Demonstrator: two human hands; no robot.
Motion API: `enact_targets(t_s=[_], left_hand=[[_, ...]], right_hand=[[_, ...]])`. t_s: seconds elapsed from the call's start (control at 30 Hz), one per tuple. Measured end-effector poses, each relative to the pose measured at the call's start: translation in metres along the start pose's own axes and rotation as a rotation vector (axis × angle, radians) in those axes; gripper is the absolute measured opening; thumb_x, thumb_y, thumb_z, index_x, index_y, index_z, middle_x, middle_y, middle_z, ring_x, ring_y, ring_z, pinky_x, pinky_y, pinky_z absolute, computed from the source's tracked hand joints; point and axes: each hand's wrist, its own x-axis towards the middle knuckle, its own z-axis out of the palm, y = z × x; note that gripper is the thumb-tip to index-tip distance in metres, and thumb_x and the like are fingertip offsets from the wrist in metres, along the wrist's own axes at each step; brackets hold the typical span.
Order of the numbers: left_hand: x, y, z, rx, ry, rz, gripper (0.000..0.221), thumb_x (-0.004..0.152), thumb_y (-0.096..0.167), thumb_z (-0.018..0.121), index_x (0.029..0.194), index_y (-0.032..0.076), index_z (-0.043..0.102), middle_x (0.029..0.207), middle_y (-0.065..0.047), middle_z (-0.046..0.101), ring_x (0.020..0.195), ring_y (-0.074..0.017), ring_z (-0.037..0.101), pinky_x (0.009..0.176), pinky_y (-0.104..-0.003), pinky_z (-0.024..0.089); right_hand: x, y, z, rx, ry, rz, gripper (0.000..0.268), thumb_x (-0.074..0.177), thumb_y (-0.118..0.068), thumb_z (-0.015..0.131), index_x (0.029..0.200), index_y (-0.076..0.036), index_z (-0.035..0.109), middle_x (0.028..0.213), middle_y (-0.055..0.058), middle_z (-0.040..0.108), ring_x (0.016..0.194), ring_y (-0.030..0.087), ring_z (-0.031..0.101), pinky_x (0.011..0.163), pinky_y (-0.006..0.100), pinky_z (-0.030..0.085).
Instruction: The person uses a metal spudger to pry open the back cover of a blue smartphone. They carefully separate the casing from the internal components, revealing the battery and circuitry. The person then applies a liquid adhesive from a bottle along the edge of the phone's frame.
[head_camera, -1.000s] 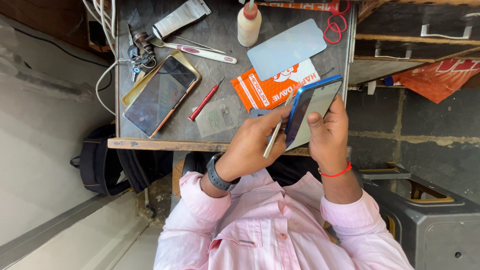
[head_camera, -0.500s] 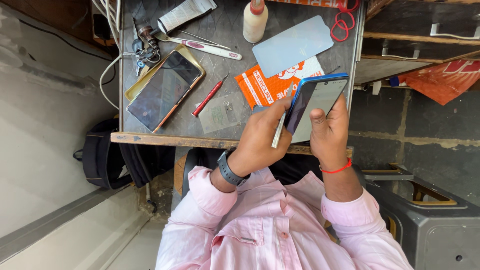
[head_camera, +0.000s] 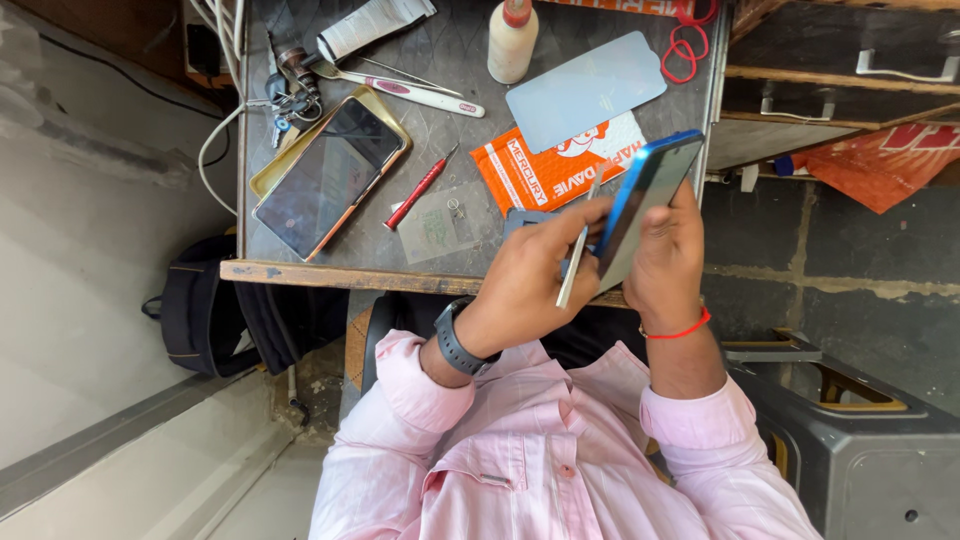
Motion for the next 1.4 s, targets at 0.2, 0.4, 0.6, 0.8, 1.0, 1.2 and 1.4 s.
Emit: enact_targets(t_s=[0.2,0.4,0.6,0.8,1.0,1.2,1.4], left_hand=[[-0.012,0.012,0.014,-0.164,-0.017,0.180,0.049,0.091,-0.003,0.064,0.139,0.000,0.055,0.120,-0.017,0.072,0.109,-0.0309,0.076,0.097,-0.036,0.062],[-0.020,0.015,0.023,-0.102,0.007,0.267,0.032,0.103,-0.002,0.063,0.134,0.005,0.060,0.119,-0.016,0.074,0.107,-0.0301,0.077,0.094,-0.035,0.061],[-0.025,0.005,0.017,-0.295,-0.072,0.218,0.029,0.095,0.000,0.061,0.123,-0.009,0.065,0.112,-0.025,0.067,0.087,-0.0334,0.067,0.080,-0.040,0.055],[-0.024,-0.003,0.027,-0.629,-0.047,-0.090,0.016,0.100,0.003,0.066,0.115,-0.004,0.069,0.113,-0.014,0.076,0.101,-0.0246,0.077,0.087,-0.032,0.063],[-0.022,0.007,0.034,-0.096,-0.028,0.450,0.025,0.083,-0.005,0.081,0.105,-0.001,0.070,0.109,-0.014,0.073,0.107,-0.0307,0.073,0.099,-0.038,0.059],[-0.013,0.015,0.036,0.131,-0.047,0.621,0.030,0.082,0.002,0.077,0.112,-0.001,0.072,0.117,-0.013,0.071,0.108,-0.0293,0.069,0.101,-0.041,0.060],[-0.012,0.011,0.036,0.299,-0.110,0.780,0.035,0.084,0.009,0.072,0.117,0.002,0.075,0.123,-0.011,0.072,0.101,-0.0233,0.066,0.084,-0.034,0.056]], right_hand=[[-0.003,0.001,-0.027,0.581,-0.123,0.260,0.048,0.121,-0.040,0.062,0.135,0.004,0.047,0.085,0.012,0.058,0.060,0.013,0.054,0.051,0.026,0.044],[0.007,0.001,-0.028,1.039,-0.416,0.335,0.064,0.102,-0.037,0.064,0.147,0.003,0.042,0.095,0.014,0.054,0.073,0.022,0.054,0.063,0.036,0.047],[0.013,0.003,-0.024,1.157,-0.458,0.439,0.064,0.104,-0.036,0.063,0.146,0.007,0.040,0.093,0.019,0.054,0.072,0.022,0.057,0.064,0.030,0.052],[0.007,-0.007,-0.009,1.215,-0.475,0.468,0.061,0.107,-0.036,0.059,0.149,0.004,0.040,0.094,0.016,0.054,0.065,0.018,0.055,0.059,0.032,0.052],[0.005,-0.011,-0.005,1.299,-0.525,0.493,0.057,0.107,-0.032,0.059,0.149,0.001,0.042,0.091,0.017,0.053,0.063,0.016,0.053,0.053,0.025,0.048],[0.008,-0.010,-0.003,1.330,-0.569,0.473,0.058,0.108,-0.036,0.059,0.148,0.001,0.042,0.090,0.017,0.053,0.059,0.014,0.051,0.051,0.023,0.044],[0.003,-0.009,-0.006,1.318,-0.549,0.458,0.059,0.106,-0.038,0.061,0.150,-0.004,0.040,0.092,0.013,0.054,0.060,0.012,0.051,0.052,0.023,0.042]])
